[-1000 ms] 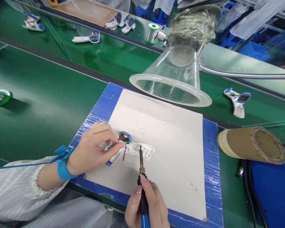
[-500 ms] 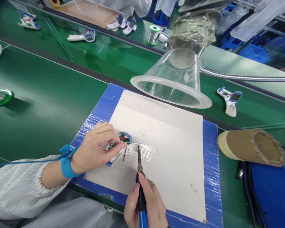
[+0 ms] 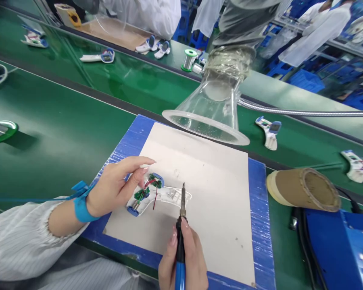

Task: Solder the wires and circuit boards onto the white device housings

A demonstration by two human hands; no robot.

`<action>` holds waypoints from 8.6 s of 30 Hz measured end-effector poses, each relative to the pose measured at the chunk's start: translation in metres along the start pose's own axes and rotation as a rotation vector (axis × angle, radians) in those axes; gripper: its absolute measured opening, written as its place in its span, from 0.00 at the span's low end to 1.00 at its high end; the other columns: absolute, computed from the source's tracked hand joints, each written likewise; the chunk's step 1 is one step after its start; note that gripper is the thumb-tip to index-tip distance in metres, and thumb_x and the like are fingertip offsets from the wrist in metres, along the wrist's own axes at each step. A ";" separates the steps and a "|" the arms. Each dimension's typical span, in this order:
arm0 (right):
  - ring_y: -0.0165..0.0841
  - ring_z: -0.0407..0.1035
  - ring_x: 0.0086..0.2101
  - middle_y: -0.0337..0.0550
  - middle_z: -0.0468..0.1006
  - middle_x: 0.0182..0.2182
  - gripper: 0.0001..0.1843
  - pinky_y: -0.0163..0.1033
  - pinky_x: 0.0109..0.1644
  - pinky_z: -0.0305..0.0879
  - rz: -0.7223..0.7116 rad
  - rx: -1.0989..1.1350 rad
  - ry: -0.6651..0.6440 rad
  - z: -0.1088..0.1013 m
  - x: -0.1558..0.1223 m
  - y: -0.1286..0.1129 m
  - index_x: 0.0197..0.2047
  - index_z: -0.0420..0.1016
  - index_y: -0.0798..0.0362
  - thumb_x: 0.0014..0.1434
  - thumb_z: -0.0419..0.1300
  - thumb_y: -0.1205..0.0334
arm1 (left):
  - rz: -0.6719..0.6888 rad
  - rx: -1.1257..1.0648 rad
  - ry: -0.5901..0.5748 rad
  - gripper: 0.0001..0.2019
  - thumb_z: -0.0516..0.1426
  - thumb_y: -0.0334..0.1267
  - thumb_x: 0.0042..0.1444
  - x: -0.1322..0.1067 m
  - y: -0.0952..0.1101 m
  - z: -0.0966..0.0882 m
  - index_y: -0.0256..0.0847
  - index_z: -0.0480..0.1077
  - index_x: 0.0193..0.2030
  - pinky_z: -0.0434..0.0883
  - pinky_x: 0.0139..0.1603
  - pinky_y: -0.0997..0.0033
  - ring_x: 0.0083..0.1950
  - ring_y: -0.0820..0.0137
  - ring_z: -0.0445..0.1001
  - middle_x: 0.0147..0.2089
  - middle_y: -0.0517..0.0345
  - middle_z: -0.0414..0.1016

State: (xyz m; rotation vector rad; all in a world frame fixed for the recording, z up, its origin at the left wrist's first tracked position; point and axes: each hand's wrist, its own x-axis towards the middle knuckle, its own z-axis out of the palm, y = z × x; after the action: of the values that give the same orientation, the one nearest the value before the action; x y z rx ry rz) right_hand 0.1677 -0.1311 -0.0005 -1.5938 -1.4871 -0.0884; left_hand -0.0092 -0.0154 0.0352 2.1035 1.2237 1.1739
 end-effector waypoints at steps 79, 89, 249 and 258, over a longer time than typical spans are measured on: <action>0.33 0.74 0.32 0.46 0.78 0.35 0.18 0.38 0.32 0.72 -0.011 0.109 0.050 0.002 0.001 0.002 0.56 0.74 0.52 0.62 0.60 0.71 | -0.649 -0.702 -0.612 0.06 0.66 0.38 0.50 0.049 -0.034 0.001 0.36 0.81 0.29 0.74 0.40 0.72 0.33 0.71 0.77 0.30 0.56 0.82; 0.31 0.74 0.33 0.46 0.77 0.36 0.19 0.36 0.34 0.73 -0.008 0.051 0.003 0.006 0.004 0.007 0.59 0.72 0.52 0.64 0.60 0.68 | -0.704 -0.665 -0.595 0.09 0.67 0.41 0.47 0.050 -0.041 -0.002 0.36 0.80 0.29 0.71 0.36 0.72 0.32 0.72 0.74 0.30 0.55 0.81; 0.27 0.72 0.31 0.45 0.79 0.36 0.19 0.31 0.31 0.70 -0.057 0.158 -0.063 -0.001 0.002 0.009 0.53 0.74 0.58 0.59 0.60 0.76 | -0.239 0.266 -0.631 0.12 0.60 0.35 0.61 0.038 0.010 0.040 0.41 0.83 0.28 0.61 0.48 0.57 0.34 0.64 0.66 0.17 0.57 0.68; 0.28 0.69 0.26 0.43 0.76 0.32 0.19 0.32 0.25 0.66 0.022 0.188 0.036 0.005 0.003 0.008 0.54 0.74 0.55 0.60 0.60 0.73 | -0.241 0.264 -0.620 0.11 0.60 0.37 0.61 0.036 0.008 0.040 0.42 0.83 0.29 0.61 0.49 0.56 0.35 0.63 0.67 0.19 0.55 0.71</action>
State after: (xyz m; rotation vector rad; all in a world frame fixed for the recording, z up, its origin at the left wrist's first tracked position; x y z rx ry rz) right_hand 0.1727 -0.1240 -0.0063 -1.4496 -1.4068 0.0343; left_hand 0.0373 0.0134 0.0353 2.1774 1.3132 0.2228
